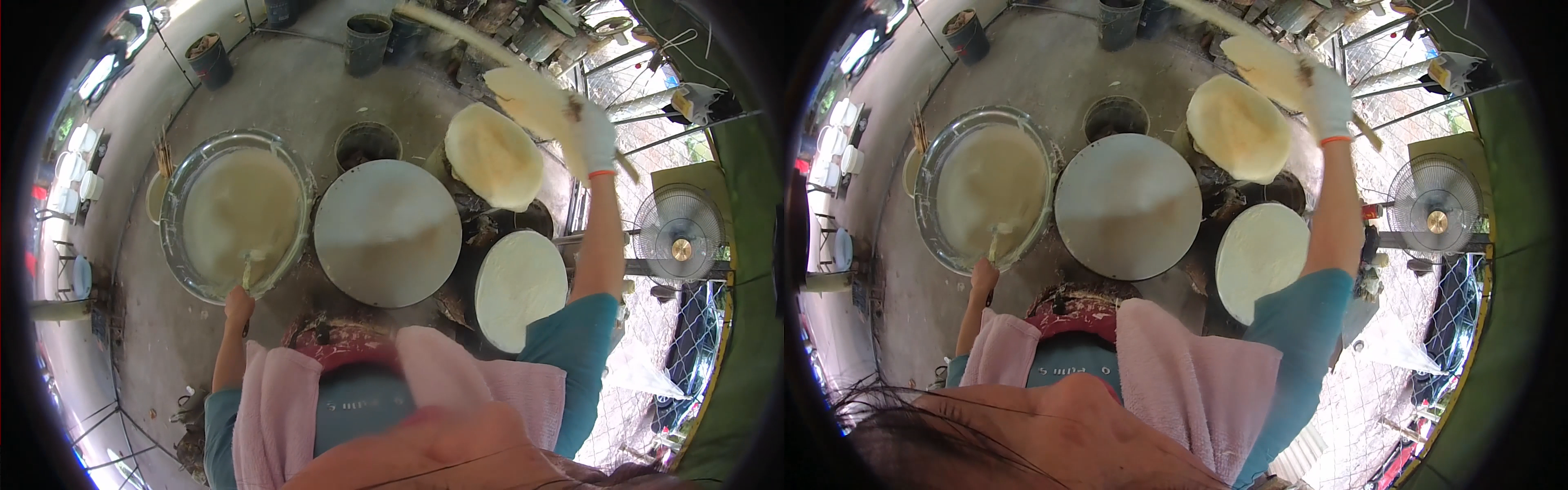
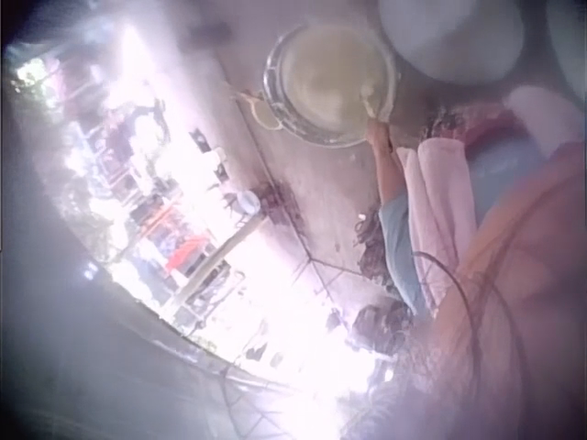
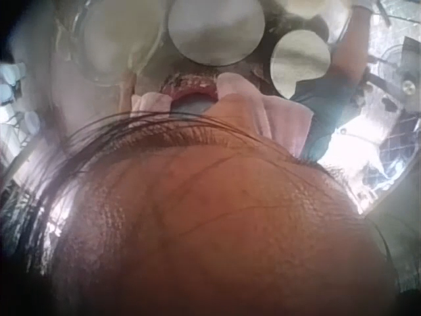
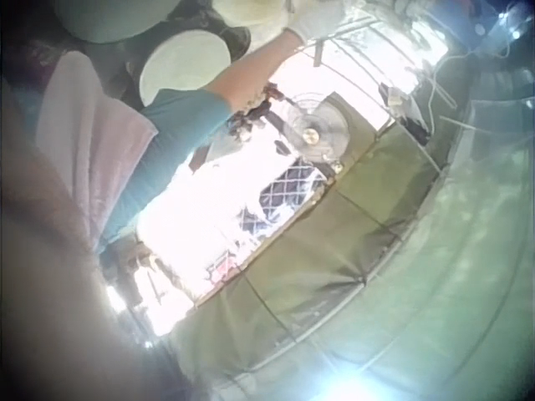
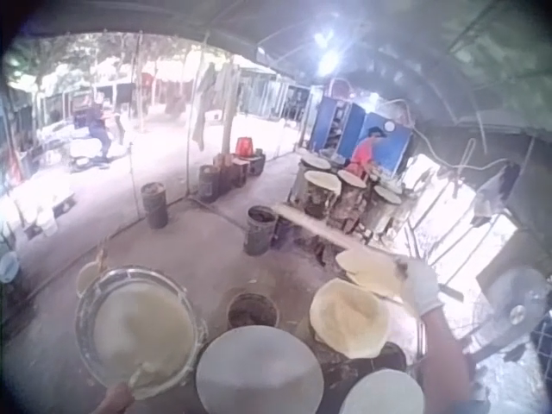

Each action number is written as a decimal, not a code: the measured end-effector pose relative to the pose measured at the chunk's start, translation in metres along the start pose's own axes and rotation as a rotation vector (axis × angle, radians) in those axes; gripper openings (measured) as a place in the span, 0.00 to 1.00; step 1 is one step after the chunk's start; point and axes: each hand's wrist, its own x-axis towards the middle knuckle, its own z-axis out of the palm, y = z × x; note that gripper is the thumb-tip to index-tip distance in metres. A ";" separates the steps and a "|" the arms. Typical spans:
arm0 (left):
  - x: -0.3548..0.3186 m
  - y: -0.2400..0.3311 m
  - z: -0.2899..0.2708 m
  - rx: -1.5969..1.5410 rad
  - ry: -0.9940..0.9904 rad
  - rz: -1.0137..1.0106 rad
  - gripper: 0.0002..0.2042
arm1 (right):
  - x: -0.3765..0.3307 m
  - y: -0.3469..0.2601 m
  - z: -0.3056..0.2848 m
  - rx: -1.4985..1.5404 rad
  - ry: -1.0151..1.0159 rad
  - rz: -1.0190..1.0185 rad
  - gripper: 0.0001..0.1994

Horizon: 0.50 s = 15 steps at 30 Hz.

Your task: The person prepares thin sheets of dough on multiple heated flat surfaces using a ladle and a long stick to spread and flip the dough.

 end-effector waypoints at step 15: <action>-0.014 -0.002 0.010 -0.048 0.105 0.069 0.12 | -0.160 -0.003 0.286 -0.065 -0.193 0.127 0.14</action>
